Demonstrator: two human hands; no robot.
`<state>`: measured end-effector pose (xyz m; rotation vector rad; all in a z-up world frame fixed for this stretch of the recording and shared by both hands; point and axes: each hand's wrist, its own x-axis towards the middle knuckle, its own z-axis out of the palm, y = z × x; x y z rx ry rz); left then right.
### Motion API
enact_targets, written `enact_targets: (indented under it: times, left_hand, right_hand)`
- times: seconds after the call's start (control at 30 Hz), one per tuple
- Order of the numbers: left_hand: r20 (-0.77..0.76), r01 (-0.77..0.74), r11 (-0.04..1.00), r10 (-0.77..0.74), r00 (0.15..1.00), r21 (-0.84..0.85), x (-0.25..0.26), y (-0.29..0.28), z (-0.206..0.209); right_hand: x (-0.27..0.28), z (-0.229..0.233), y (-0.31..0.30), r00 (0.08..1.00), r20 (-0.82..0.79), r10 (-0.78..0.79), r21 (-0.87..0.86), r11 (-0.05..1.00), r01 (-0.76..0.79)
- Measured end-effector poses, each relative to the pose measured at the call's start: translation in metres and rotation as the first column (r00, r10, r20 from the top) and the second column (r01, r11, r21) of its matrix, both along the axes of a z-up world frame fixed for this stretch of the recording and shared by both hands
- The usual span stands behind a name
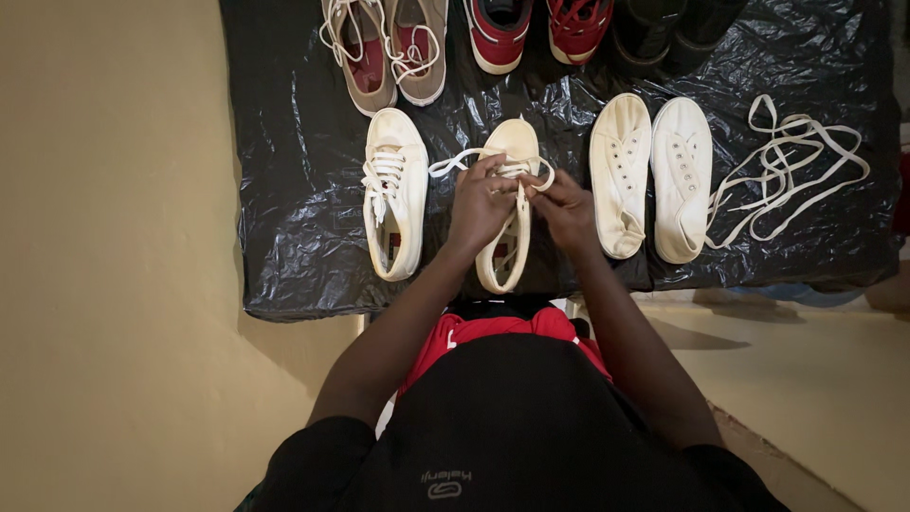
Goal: The person threads white shoelaces through the eyelets of a pair of off-white canvas shoes placed on a black plastic sheet. They pull the laces through each eyelet in sequence and tie a knot at the top.
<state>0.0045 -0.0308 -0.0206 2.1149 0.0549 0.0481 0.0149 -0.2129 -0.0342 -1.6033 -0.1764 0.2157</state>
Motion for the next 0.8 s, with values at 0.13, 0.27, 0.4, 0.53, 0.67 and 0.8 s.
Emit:
enact_targets:
  times: [0.13,0.27,0.4,0.53,0.67,0.8]
  left_hand:
    - [0.001,-0.013,1.000,0.013,1.000,-0.028,0.003,-0.001,-0.004]
    - [0.020,0.018,0.999,-0.019,1.000,0.035,0.005,0.001,-0.001]
    - [0.108,0.032,0.997,-0.040,0.993,0.072,0.005,0.003,0.012]
    - [0.094,0.008,0.996,-0.017,0.995,0.094,0.000,0.002,0.030]
    - [0.149,-0.065,0.998,0.060,0.987,0.026,-0.009,0.006,0.046]
    - [0.024,-0.255,0.885,0.287,0.958,-0.390,-0.022,0.031,0.054]
  right_hand:
    - [-0.001,-0.003,0.004,0.999,0.038,0.019,0.046,0.999,-0.021]
    - [0.000,0.000,0.005,0.999,0.013,0.032,0.017,0.999,-0.032]
    - [0.002,0.006,0.000,0.995,-0.036,0.092,0.081,0.993,-0.089]
    - [0.000,0.010,-0.008,0.988,-0.090,0.124,0.219,0.970,-0.102]
    - [0.005,0.012,-0.018,0.979,-0.192,0.063,0.259,0.966,-0.011]
    - [0.010,0.017,-0.035,0.984,-0.136,0.112,0.350,0.935,-0.057]
